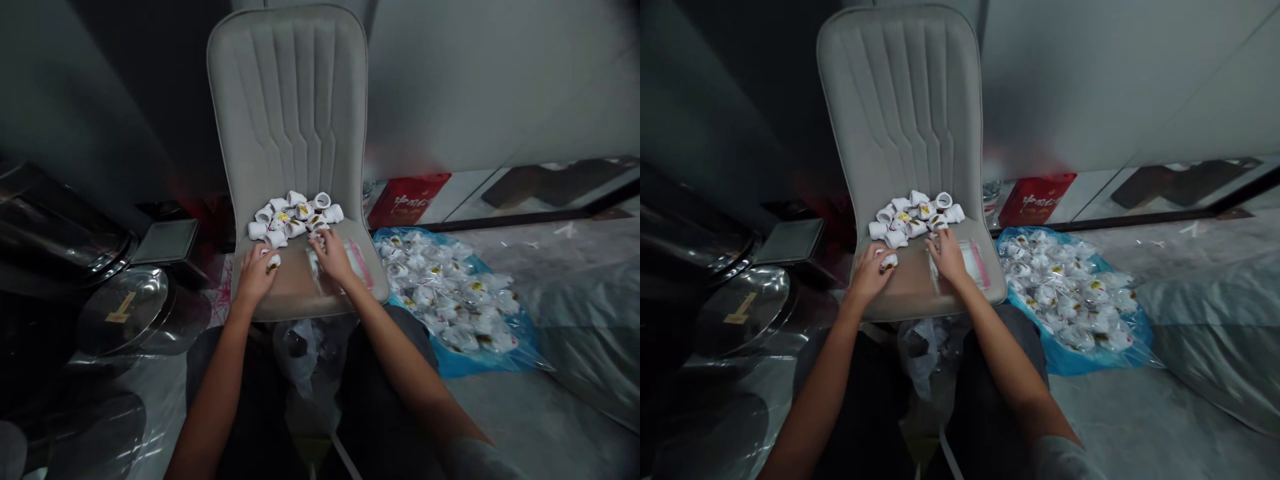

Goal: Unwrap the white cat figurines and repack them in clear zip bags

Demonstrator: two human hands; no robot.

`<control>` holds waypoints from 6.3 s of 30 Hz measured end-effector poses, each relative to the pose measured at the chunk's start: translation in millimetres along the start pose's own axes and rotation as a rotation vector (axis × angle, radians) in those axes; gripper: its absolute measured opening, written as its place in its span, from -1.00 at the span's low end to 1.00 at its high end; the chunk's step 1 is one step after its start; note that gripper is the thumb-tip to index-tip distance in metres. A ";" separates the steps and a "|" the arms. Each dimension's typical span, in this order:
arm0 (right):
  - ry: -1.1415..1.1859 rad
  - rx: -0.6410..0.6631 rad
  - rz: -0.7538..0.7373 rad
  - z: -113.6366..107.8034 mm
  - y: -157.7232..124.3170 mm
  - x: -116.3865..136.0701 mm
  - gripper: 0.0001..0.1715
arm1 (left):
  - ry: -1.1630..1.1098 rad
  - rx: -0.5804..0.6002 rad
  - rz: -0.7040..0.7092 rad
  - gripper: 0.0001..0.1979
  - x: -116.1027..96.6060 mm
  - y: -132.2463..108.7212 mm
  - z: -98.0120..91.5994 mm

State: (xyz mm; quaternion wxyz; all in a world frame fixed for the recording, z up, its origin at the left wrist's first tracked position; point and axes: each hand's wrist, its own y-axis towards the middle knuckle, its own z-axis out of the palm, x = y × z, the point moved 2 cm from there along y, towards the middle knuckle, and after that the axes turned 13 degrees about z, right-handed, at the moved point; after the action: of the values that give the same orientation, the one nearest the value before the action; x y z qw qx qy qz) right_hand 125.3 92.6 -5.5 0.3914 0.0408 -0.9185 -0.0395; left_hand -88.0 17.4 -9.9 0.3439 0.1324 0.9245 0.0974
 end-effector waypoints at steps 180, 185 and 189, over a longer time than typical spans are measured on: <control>0.103 0.245 -0.034 -15.9 -24.3 15.6 -0.74 | -0.586 -0.567 -0.148 -0.59 -60.6 20.4 65.0; 0.161 0.248 -0.031 -0.1 -24.1 15.7 -0.75 | -0.463 -0.536 -0.044 -0.63 -52.4 19.3 54.8; 0.177 0.269 -0.017 14.6 -18.8 16.6 -0.72 | -0.377 -0.532 -0.044 -0.66 -47.7 21.9 50.0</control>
State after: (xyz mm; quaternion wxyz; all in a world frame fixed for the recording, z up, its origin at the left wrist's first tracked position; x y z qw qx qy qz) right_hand 104.1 72.8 -5.6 0.4614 0.1039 -0.8771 0.0841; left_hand -16.3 27.8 -12.1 0.5335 0.0335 0.7893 0.3019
